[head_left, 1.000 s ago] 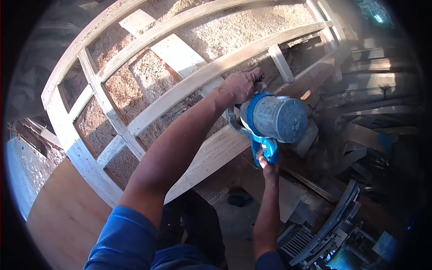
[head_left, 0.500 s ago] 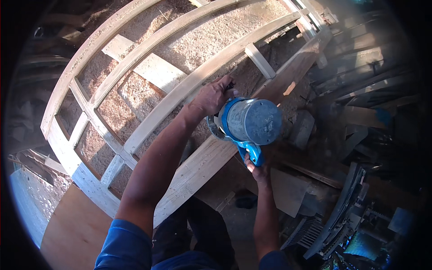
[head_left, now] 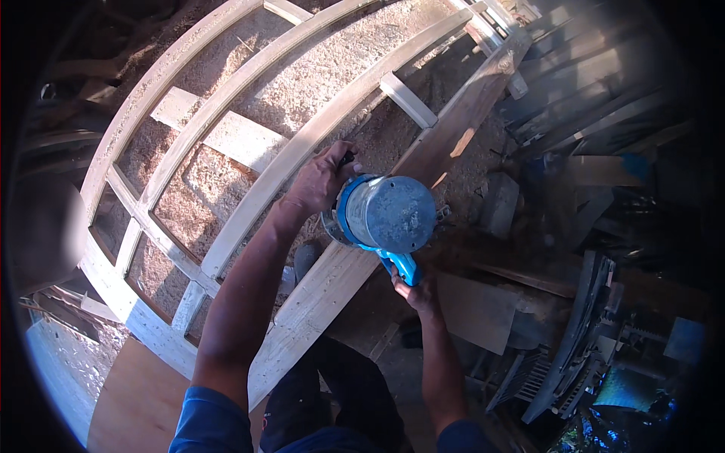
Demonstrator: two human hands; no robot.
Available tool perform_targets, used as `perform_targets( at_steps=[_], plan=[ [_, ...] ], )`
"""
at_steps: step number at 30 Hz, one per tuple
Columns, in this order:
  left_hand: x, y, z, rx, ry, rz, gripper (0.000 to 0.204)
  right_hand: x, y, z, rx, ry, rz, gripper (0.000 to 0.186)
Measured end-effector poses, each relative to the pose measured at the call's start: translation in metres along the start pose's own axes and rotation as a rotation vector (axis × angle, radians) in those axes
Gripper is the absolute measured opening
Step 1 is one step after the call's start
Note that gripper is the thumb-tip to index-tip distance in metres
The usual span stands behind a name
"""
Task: The person uses a router to shape the inner edges of a wooden frame for a window or door.
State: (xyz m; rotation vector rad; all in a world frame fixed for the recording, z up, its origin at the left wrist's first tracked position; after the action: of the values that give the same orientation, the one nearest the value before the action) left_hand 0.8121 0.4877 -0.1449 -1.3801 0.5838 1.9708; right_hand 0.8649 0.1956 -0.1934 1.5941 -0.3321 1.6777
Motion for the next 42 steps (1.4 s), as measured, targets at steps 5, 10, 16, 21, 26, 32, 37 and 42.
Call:
perform_targets(
  at_steps=[5, 10, 16, 21, 26, 32, 37, 42],
  plan=[
    [-0.008, 0.006, 0.005, -0.017, 0.013, -0.032, 0.034, -0.018, 0.008, 0.002, -0.061, -0.171, -0.101, 0.03],
    [-0.007, 0.011, 0.007, 0.036, -0.075, 0.033, 0.034, -0.025, 0.015, -0.002, -0.007, -0.024, -0.026, 0.035],
    [0.001, 0.019, 0.002, 0.047, -0.027, 0.077, 0.035, -0.037, 0.028, 0.004, -0.03, 0.369, 0.24, 0.035],
    [0.002, 0.022, 0.01, 0.015, -0.072, 0.073, 0.033, 0.006, 0.025, -0.008, -0.031, 0.189, 0.149, 0.026],
    [-0.006, 0.026, 0.006, 0.029, -0.01, 0.038, 0.033, 0.035, 0.069, -0.015, -0.2, 0.731, 0.987, 0.038],
    [-0.005, 0.032, 0.014, 0.004, -0.067, -0.053, 0.029, 0.031, 0.079, -0.033, -0.102, 0.753, 1.059, 0.042],
    [-0.003, 0.039, 0.013, 0.029, -0.021, 0.061, 0.029, 0.009, 0.067, -0.026, -0.062, 0.6, 0.742, 0.044],
    [-0.003, 0.042, 0.017, 0.025, -0.055, 0.03, 0.03, 0.012, 0.089, -0.039, -0.093, 0.865, 1.087, 0.042]
  ],
)
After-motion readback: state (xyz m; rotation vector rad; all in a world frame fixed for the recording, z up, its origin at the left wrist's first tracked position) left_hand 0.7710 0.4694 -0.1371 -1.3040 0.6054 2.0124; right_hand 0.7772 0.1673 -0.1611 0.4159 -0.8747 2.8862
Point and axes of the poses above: each hand's wrist, its own y-axis away from the middle knuckle, its own z-axis out of the back of the hand, x = y × z, the point moved 10 cm from there along -y, towards the middle knuckle, and after that the axes turned 11 degrees about -x, right-handed, at the moved point
